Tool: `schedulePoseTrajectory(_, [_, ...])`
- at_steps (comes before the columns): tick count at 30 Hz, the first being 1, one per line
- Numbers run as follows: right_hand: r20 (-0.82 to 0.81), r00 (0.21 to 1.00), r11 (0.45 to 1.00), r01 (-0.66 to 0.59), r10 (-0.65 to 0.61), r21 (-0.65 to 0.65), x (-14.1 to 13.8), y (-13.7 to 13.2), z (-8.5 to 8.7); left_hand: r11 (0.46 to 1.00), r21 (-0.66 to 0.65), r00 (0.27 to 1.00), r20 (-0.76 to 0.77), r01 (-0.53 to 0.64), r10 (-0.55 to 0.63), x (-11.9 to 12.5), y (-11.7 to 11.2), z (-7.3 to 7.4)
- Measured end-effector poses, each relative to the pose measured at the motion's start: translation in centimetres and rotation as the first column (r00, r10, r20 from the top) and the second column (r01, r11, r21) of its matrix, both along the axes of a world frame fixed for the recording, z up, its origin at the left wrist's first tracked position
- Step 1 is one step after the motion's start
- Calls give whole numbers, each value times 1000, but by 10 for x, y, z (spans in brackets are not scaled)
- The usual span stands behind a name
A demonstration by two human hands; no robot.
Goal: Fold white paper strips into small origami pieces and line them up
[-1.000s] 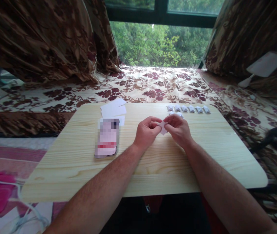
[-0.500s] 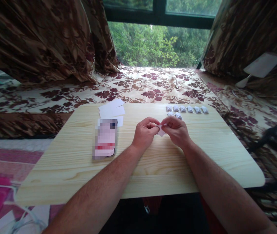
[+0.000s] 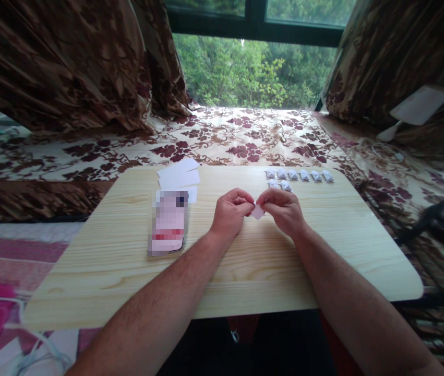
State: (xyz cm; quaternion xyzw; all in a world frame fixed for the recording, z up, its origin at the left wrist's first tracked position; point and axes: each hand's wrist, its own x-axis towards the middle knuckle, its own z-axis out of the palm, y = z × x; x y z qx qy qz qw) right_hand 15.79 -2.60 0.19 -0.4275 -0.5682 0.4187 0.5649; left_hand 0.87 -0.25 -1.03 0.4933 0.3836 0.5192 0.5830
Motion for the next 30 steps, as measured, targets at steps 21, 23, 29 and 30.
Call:
schedulePoseTrajectory(21, [60, 997, 996, 37, -42, 81, 5, 2, -1, 996, -87, 998, 64, 35, -29, -1, 0, 1])
schedulePoseTrajectory(23, [69, 996, 994, 45, -53, 104, 5, 3, -2, 995, -85, 995, 82, 60, -53, -1, 0, 1])
schedulePoseTrajectory(29, [27, 998, 997, 49, -50, 57, 4, 2, -4, 997, -48, 995, 75, 66, -62, -1, 1, -1])
schedulePoseTrajectory(30, [15, 999, 998, 50, -51, 34, 4, 2, -3, 997, -43, 996, 69, 57, -54, -1, 1, -1])
